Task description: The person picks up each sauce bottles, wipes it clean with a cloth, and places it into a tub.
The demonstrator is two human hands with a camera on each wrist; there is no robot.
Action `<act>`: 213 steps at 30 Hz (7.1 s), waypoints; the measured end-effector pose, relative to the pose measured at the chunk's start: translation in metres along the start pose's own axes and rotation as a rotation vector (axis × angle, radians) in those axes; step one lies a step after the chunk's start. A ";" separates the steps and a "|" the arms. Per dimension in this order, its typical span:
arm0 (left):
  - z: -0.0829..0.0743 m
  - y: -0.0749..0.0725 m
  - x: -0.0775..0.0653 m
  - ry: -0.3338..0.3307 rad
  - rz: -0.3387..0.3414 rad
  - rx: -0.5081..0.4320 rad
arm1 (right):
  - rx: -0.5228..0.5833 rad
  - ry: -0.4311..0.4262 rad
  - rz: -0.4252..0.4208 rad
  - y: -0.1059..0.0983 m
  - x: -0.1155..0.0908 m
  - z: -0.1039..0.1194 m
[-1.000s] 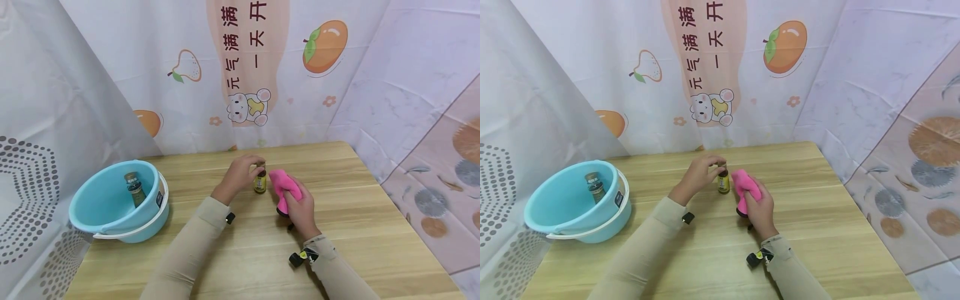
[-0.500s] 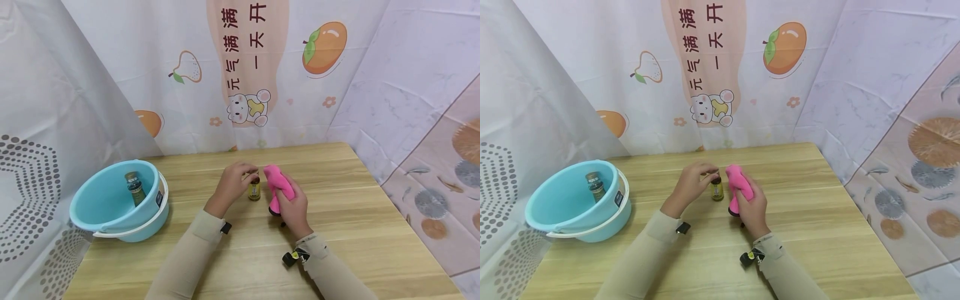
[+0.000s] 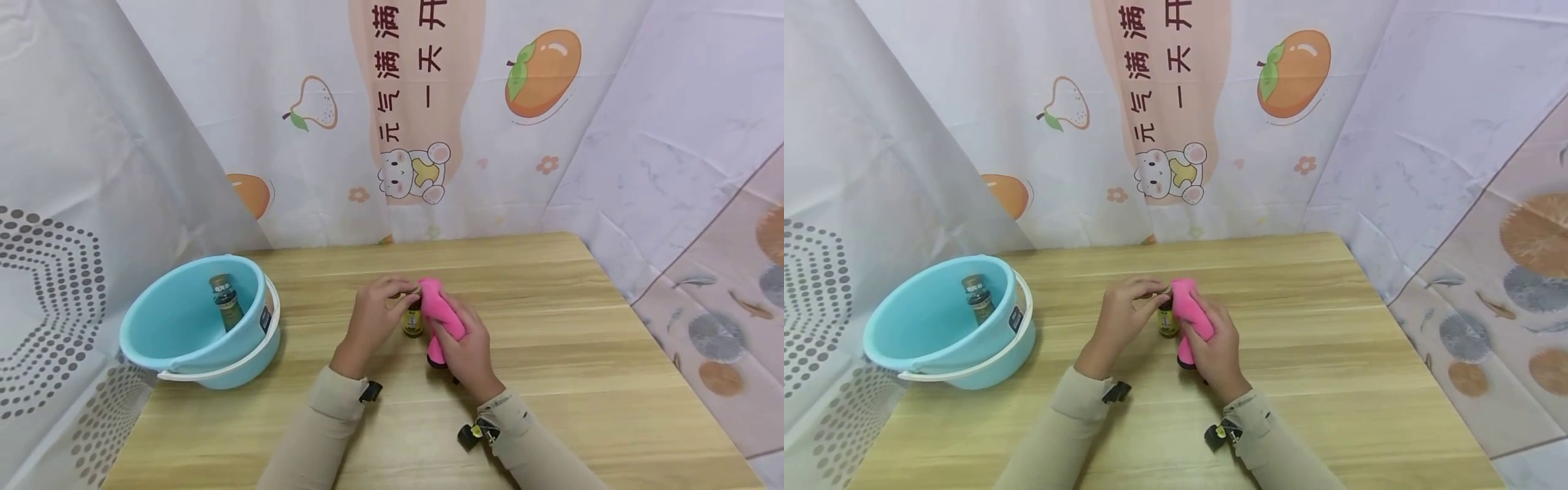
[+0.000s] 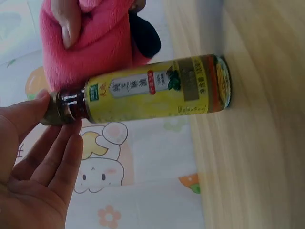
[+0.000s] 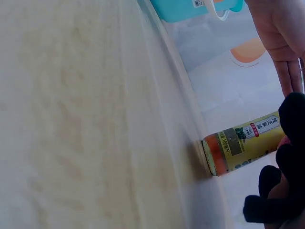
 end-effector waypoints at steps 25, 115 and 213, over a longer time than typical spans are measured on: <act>-0.010 0.003 -0.002 -0.053 -0.053 0.139 | -0.177 0.293 0.177 0.000 -0.002 -0.020; -0.015 -0.007 0.004 0.037 -0.032 0.240 | -0.047 0.308 0.205 -0.002 -0.002 -0.018; -0.014 -0.006 0.005 0.128 0.044 0.149 | 0.036 0.220 0.196 -0.008 -0.003 0.002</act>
Point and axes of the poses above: each hand's wrist, its own x-axis towards the middle knuckle, its own y-axis out of the palm, z = x × y, the point moved 3 cm from there along x, towards the middle knuckle, and after that the axes turned 9 degrees about y, right-handed, at the moved point
